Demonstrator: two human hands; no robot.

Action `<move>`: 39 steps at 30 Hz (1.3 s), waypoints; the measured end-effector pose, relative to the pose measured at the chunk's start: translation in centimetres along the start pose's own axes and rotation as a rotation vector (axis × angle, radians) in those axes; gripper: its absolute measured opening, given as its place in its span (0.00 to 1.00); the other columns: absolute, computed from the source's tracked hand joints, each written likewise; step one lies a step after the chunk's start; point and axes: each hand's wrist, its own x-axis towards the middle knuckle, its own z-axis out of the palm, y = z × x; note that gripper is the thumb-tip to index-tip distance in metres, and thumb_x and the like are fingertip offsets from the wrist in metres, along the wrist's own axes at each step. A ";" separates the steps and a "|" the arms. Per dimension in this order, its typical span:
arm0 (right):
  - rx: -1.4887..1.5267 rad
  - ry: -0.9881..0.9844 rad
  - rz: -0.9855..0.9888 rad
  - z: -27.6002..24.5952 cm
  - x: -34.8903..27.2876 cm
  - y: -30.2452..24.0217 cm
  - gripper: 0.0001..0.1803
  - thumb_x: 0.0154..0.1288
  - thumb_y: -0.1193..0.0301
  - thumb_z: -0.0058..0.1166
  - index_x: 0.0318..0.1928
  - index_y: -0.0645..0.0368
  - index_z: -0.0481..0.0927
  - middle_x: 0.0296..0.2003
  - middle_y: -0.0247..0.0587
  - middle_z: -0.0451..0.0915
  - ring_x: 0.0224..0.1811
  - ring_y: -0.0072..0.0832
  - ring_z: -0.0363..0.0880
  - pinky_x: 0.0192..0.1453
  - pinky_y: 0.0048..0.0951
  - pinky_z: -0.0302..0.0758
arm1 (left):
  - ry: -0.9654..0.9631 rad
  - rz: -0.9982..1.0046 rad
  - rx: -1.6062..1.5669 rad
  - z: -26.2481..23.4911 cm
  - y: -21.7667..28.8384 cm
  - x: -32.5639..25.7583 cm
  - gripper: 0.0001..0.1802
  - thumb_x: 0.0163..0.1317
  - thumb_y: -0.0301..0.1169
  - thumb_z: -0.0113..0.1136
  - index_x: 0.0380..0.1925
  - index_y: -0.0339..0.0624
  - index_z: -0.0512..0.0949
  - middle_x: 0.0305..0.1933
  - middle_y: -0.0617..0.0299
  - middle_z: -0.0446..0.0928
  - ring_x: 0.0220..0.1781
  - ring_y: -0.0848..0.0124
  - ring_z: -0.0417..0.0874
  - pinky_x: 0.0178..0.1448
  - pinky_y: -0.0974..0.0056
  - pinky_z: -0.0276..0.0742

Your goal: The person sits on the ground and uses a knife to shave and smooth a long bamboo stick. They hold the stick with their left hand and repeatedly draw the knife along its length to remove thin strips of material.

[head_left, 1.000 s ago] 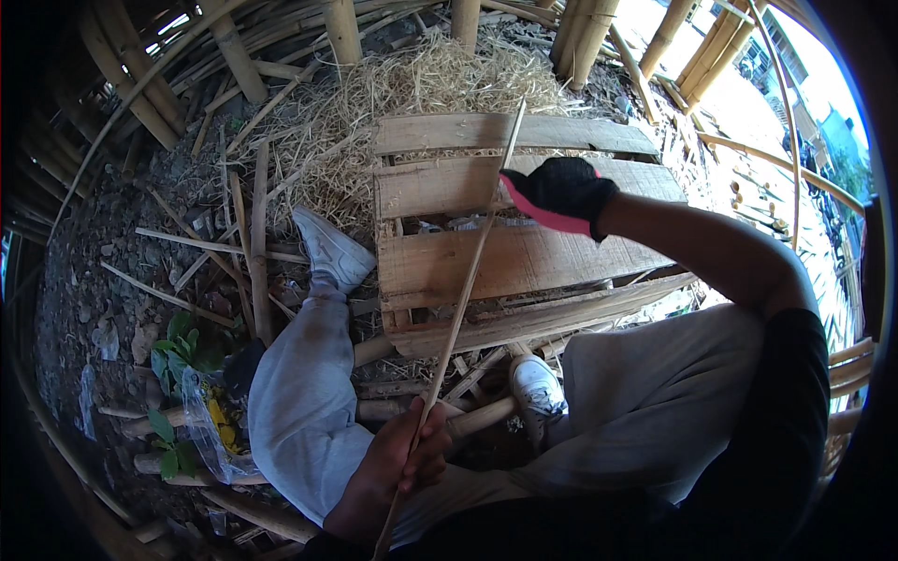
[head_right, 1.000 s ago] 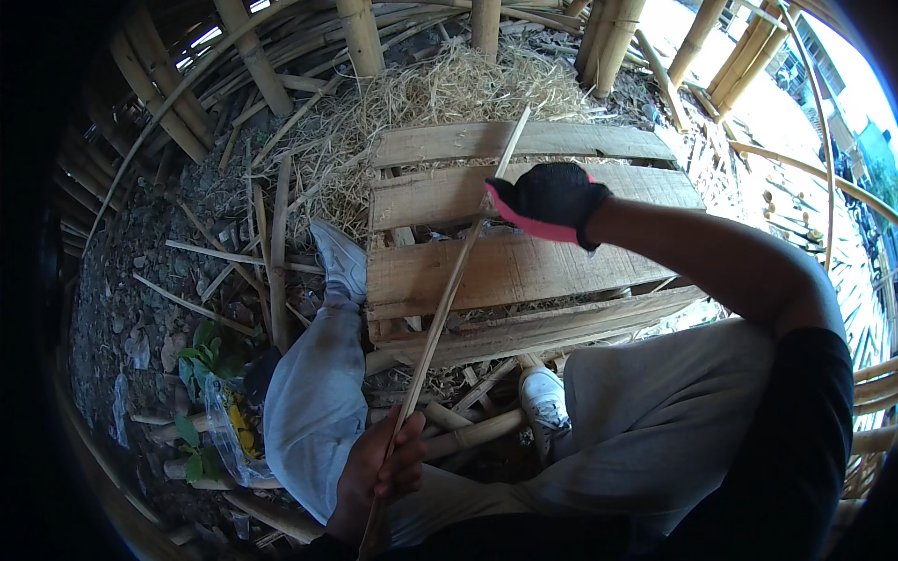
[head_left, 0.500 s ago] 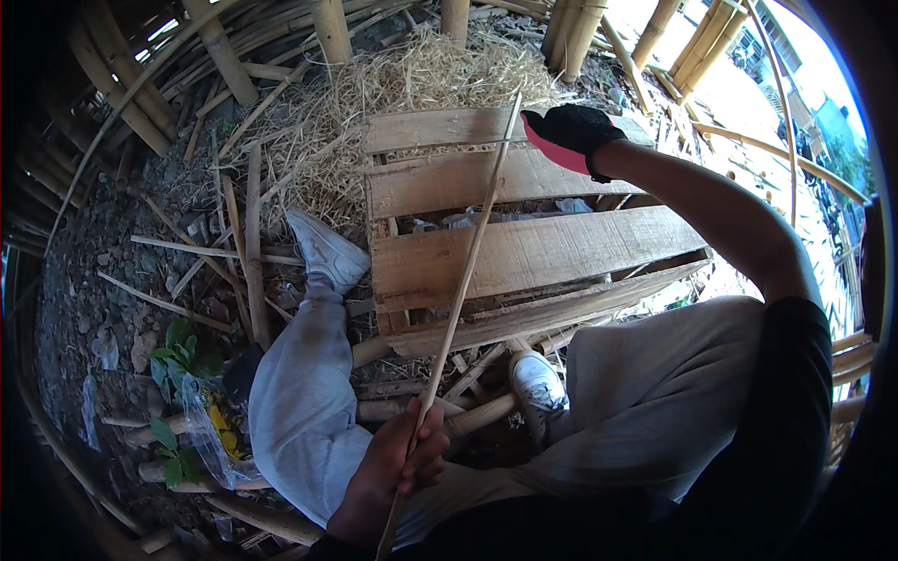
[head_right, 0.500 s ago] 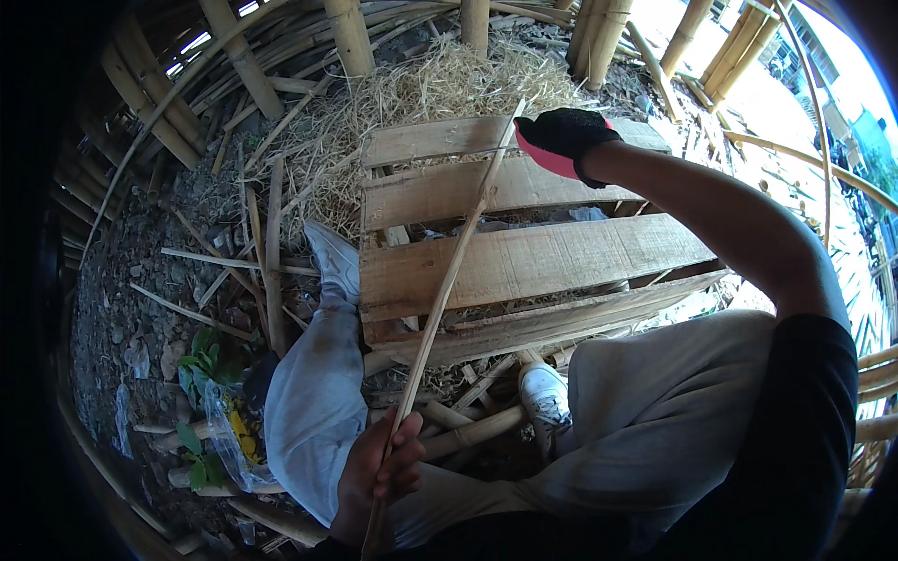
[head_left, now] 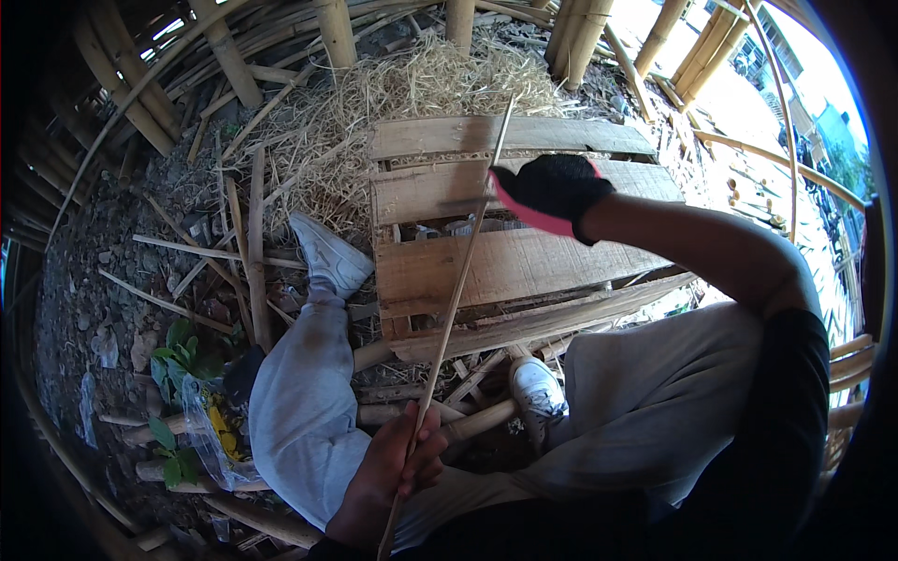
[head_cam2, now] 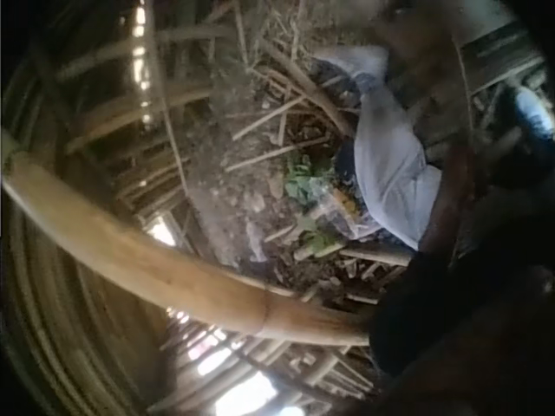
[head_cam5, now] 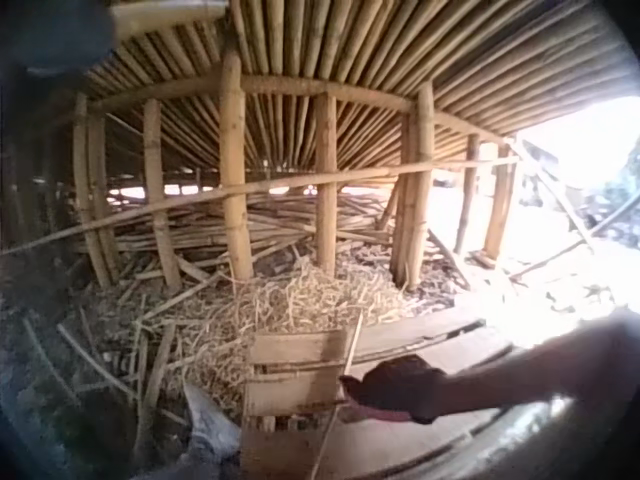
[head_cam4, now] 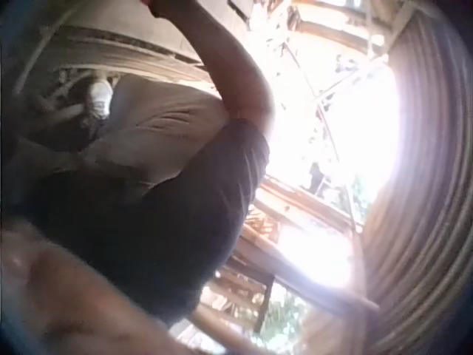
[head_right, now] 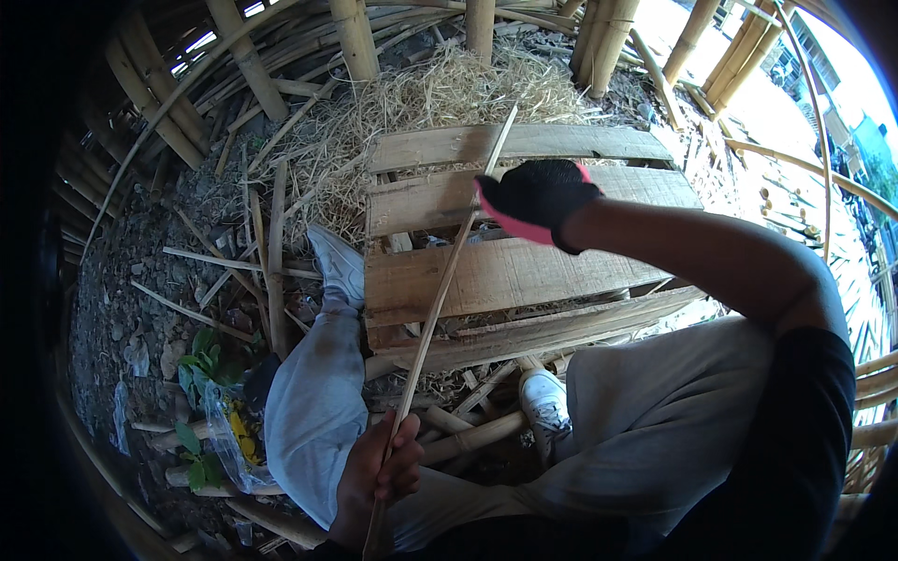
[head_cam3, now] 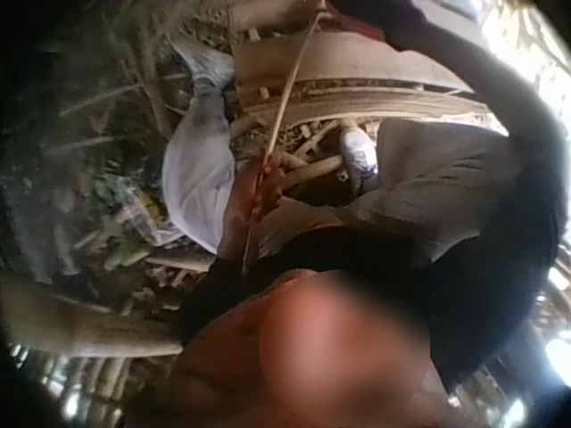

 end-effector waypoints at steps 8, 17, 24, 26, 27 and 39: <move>-0.064 0.151 0.059 -0.7 2.6 3.5 0.44 0.80 0.42 0.22 0.26 0.58 0.86 0.22 0.49 0.82 0.32 0.48 0.85 0.53 0.44 0.79 | -0.001 0.015 0.069 -0.1 -0.2 0.4 0.22 0.83 0.53 0.32 0.35 0.53 0.66 0.12 0.73 0.59 0.05 0.80 0.56 0.13 0.72 0.49; 0.084 0.138 -0.808 0.7 -3.9 -2.5 0.37 0.56 0.30 0.62 0.47 0.49 0.88 0.27 0.40 0.85 0.26 0.40 0.85 0.31 0.36 0.79 | -0.104 0.034 0.053 -1.5 -0.2 1.0 0.24 0.81 0.57 0.36 0.39 0.50 0.67 0.14 0.70 0.61 0.08 0.77 0.58 0.15 0.71 0.52; -0.030 0.086 -0.803 1.1 -3.6 -2.1 0.39 0.59 0.29 0.57 0.51 0.49 0.86 0.35 0.39 0.88 0.39 0.40 0.88 0.44 0.38 0.81 | -0.141 0.056 0.029 -1.6 -0.4 1.2 0.23 0.81 0.56 0.36 0.40 0.49 0.68 0.14 0.68 0.63 0.08 0.77 0.60 0.14 0.71 0.53; 0.055 0.343 -0.732 1.7 -3.0 -1.0 0.37 0.62 0.31 0.56 0.51 0.49 0.86 0.34 0.37 0.88 0.40 0.40 0.88 0.44 0.37 0.81 | -0.144 0.057 0.027 -1.7 -0.4 1.4 0.24 0.81 0.56 0.36 0.40 0.48 0.68 0.14 0.68 0.63 0.08 0.77 0.60 0.14 0.71 0.53; -0.005 0.196 -0.493 -0.5 -3.3 -2.0 0.33 0.66 0.35 0.54 0.52 0.50 0.85 0.33 0.37 0.87 0.41 0.40 0.88 0.46 0.36 0.82 | -0.146 0.055 0.026 -1.7 -0.4 1.5 0.24 0.81 0.56 0.35 0.41 0.48 0.68 0.14 0.68 0.63 0.08 0.77 0.60 0.14 0.71 0.53; -0.509 0.441 -0.610 -0.9 5.5 3.6 0.24 0.76 0.66 0.48 0.70 0.54 0.71 0.32 0.41 0.81 0.31 0.39 0.84 0.32 0.40 0.80 | -0.262 0.017 0.074 -1.7 -0.9 2.7 0.26 0.79 0.60 0.36 0.40 0.50 0.69 0.16 0.69 0.63 0.08 0.78 0.60 0.15 0.72 0.55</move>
